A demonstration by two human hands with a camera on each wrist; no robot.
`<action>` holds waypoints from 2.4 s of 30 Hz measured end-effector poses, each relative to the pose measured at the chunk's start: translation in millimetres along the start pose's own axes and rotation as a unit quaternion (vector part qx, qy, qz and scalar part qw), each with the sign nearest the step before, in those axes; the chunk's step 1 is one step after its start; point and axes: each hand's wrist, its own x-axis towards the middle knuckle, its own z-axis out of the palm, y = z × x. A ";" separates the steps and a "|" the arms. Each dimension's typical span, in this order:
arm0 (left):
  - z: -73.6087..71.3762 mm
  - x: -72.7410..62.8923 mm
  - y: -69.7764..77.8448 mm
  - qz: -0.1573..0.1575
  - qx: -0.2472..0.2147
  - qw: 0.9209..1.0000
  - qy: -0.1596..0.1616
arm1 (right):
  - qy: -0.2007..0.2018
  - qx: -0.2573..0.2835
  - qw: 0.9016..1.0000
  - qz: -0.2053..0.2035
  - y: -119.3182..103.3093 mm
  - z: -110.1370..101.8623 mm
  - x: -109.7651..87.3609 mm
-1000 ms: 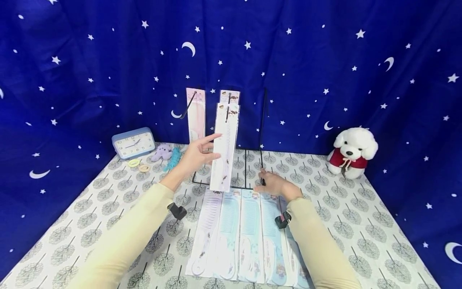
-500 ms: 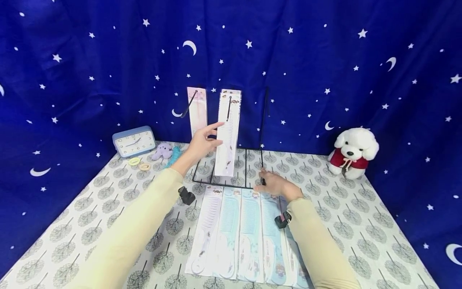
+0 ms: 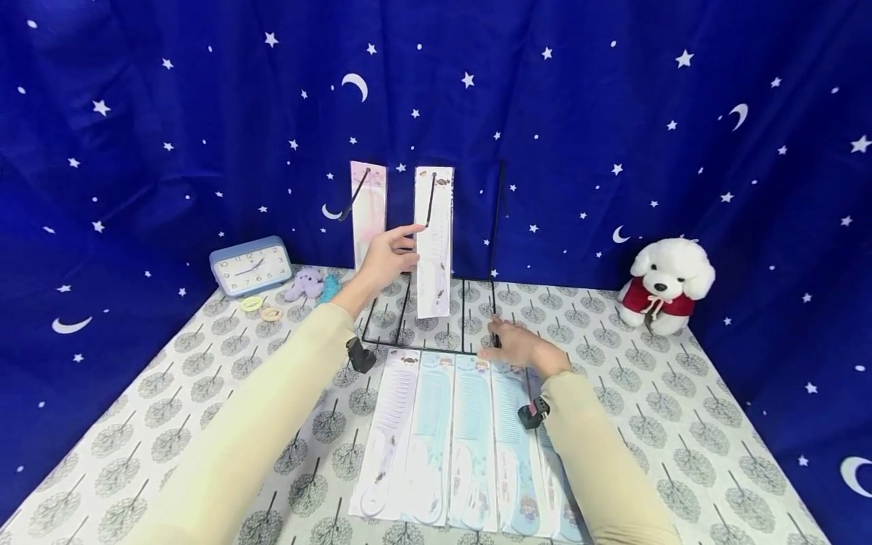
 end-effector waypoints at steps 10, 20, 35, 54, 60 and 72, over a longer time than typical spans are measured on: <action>3.4 1.4 -3.9 -0.015 -0.010 1.000 0.008 | 0.002 0.004 1.000 -0.001 1.7 2.6 2.3; 3.6 1.3 -8.2 -0.009 -0.004 0.999 0.031 | -0.001 0.000 1.000 0.010 3.9 2.1 1.9; -1.3 -8.4 -17.6 0.008 0.007 0.999 0.036 | -0.001 -0.005 1.000 0.002 3.6 2.2 3.0; -13.1 -111.5 -6.5 -0.042 0.036 0.998 -0.009 | -0.006 -0.011 1.000 0.008 4.1 2.1 3.5; -22.6 -140.4 -26.2 -0.118 0.141 0.980 -0.082 | -0.006 0.007 1.000 0.016 7.0 -0.1 -1.1; -14.3 -196.4 -25.0 -0.114 0.313 0.910 -0.245 | -0.010 0.013 1.000 0.014 5.7 2.4 -0.6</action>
